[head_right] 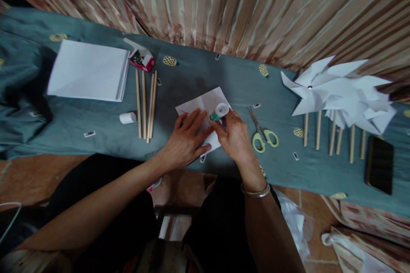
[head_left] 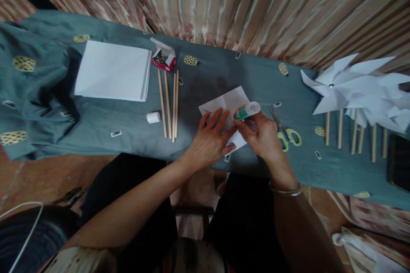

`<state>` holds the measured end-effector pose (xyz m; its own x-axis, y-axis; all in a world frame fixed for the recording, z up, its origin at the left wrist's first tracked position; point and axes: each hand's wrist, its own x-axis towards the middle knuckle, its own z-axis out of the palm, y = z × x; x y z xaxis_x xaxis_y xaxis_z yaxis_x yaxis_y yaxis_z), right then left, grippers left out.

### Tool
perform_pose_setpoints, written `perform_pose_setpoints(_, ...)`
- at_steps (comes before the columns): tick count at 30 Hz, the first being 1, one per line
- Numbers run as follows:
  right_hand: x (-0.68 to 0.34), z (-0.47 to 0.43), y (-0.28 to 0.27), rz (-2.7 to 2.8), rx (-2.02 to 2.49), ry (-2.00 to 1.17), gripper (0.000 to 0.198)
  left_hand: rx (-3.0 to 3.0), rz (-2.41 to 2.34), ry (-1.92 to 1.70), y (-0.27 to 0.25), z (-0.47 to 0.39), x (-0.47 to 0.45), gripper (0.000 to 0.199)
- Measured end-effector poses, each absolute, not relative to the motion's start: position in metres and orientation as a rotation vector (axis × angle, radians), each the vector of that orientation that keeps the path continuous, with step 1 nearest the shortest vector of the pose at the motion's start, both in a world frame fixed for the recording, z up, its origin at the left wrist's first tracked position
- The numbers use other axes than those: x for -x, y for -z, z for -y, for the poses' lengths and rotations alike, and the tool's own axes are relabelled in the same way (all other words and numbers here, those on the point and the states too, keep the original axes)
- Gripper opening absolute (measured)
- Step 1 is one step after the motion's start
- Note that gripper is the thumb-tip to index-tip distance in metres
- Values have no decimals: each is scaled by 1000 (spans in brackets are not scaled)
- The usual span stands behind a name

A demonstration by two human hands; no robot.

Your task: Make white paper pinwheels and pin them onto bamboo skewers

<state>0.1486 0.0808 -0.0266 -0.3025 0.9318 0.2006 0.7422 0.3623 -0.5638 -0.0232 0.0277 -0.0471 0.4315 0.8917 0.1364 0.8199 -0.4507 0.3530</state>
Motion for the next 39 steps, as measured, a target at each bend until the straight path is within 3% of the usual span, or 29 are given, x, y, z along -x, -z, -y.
perform_pose_setpoints(39,-143,-79,28,2168,1419,-503,25,-2425,-1494,-443,48,-28,22,61)
